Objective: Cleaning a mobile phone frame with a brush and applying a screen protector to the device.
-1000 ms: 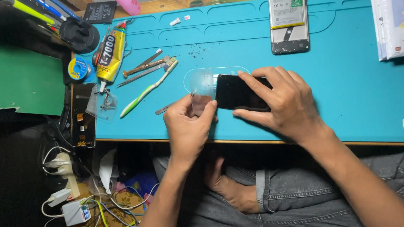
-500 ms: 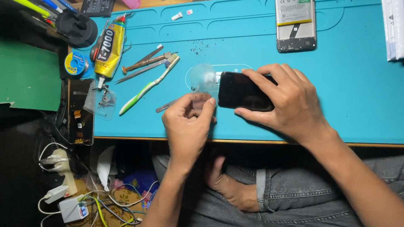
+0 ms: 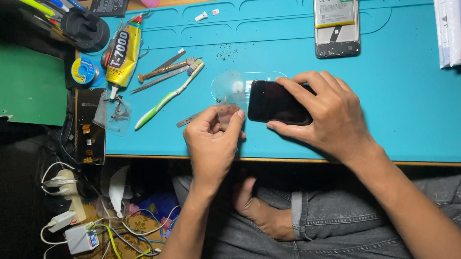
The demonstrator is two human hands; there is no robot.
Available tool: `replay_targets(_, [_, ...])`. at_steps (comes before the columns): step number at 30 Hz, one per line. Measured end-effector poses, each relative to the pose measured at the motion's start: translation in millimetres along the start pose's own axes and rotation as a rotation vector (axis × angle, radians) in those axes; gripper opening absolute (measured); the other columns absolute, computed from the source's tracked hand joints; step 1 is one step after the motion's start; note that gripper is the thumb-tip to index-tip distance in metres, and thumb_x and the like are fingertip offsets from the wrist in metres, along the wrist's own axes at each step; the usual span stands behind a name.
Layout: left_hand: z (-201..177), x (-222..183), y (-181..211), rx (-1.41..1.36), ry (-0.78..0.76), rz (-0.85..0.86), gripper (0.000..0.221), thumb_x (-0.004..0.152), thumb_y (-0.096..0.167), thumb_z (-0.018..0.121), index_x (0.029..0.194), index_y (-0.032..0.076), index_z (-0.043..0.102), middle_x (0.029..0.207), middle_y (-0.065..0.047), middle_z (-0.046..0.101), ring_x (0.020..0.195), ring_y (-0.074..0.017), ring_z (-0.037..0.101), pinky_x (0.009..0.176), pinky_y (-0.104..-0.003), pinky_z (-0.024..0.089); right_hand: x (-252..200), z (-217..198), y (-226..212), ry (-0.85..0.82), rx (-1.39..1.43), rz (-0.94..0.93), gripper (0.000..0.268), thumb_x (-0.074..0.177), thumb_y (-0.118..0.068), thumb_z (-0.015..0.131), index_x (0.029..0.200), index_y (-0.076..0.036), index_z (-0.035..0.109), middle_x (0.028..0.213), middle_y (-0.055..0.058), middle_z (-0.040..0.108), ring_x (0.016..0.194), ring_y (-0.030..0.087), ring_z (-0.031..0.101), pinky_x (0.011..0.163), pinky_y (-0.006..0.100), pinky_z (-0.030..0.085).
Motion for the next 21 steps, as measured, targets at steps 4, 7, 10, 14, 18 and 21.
replay_targets(4, [0.5, -0.6, -1.3, -0.053, 0.009, 0.007, 0.009, 0.095, 0.009, 0.078, 0.098, 0.001, 0.082, 0.083, -0.004, 0.081, 0.059, -0.0092, 0.073, 0.056, -0.019, 0.059, 0.5, 0.4, 0.2, 0.004, -0.002, -0.008, 0.070, 0.092, -0.058, 0.090, 0.139, -0.009, 0.075, 0.116, 0.009, 0.070, 0.096, 0.028, 0.065, 0.077, 0.041, 0.053])
replay_targets(7, [1.4, -1.4, -3.0, -0.086, 0.014, 0.017, 0.009, 0.096, 0.008, 0.079, 0.099, 0.000, 0.081, 0.084, -0.005, 0.081, 0.059, -0.0091, 0.072, 0.056, -0.019, 0.058, -0.1, 0.3, 0.4, 0.001, 0.000, 0.001, 0.070, 0.091, -0.059, 0.090, 0.138, -0.009, 0.075, 0.116, 0.008, 0.070, 0.095, 0.028, 0.065, 0.078, 0.042, 0.053])
replay_targets(10, [0.7, -1.6, -3.0, -0.045, 0.018, 0.029, 0.009, 0.096, 0.009, 0.079, 0.098, 0.001, 0.081, 0.080, -0.003, 0.080, 0.058, -0.0082, 0.072, 0.056, -0.019, 0.058, 0.0, 0.5, 0.3, 0.003, 0.000, -0.004, 0.070, 0.092, -0.059, 0.090, 0.138, -0.009, 0.075, 0.116, 0.009, 0.070, 0.095, 0.028, 0.065, 0.077, 0.041, 0.053])
replay_targets(14, [-0.1, -1.8, -4.1, -0.023, -0.002, 0.027, 0.007, 0.095, 0.008, 0.080, 0.093, 0.002, 0.079, 0.073, -0.002, 0.077, 0.055, -0.0069, 0.071, 0.054, -0.018, 0.054, -0.7, 1.0, 1.0, 0.015, -0.008, -0.012, 0.069, 0.092, -0.059, 0.091, 0.138, -0.009, 0.076, 0.116, 0.008, 0.071, 0.095, 0.028, 0.065, 0.077, 0.041, 0.054])
replay_targets(18, [-1.7, 1.2, -5.8, 0.046, -0.011, 0.034, 0.007, 0.092, 0.009, 0.083, 0.093, 0.003, 0.080, 0.075, 0.002, 0.074, 0.050, 0.0023, 0.041, 0.046, -0.019, 0.033, -0.3, 1.7, 0.8, 0.018, -0.021, -0.014, 0.069, 0.092, -0.059, 0.091, 0.137, -0.010, 0.076, 0.117, 0.008, 0.071, 0.094, 0.027, 0.065, 0.078, 0.041, 0.054])
replay_targets(21, [-2.3, 1.8, -10.5, 0.127, 0.006, 0.069, 0.011, 0.090, 0.015, 0.086, 0.093, 0.005, 0.083, 0.069, 0.005, 0.069, 0.053, -0.0001, 0.040, 0.050, -0.021, 0.037, -0.3, 1.5, 0.9, 0.012, -0.011, -0.007, 0.068, 0.092, -0.059, 0.090, 0.137, -0.010, 0.077, 0.117, 0.007, 0.071, 0.095, 0.027, 0.065, 0.076, 0.041, 0.053])
Point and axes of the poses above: each hand's wrist, its own x-axis towards the middle knuckle, its own z-axis out of the palm, y = z × x, the point moved 2 cm from there along x, towards the middle knuckle
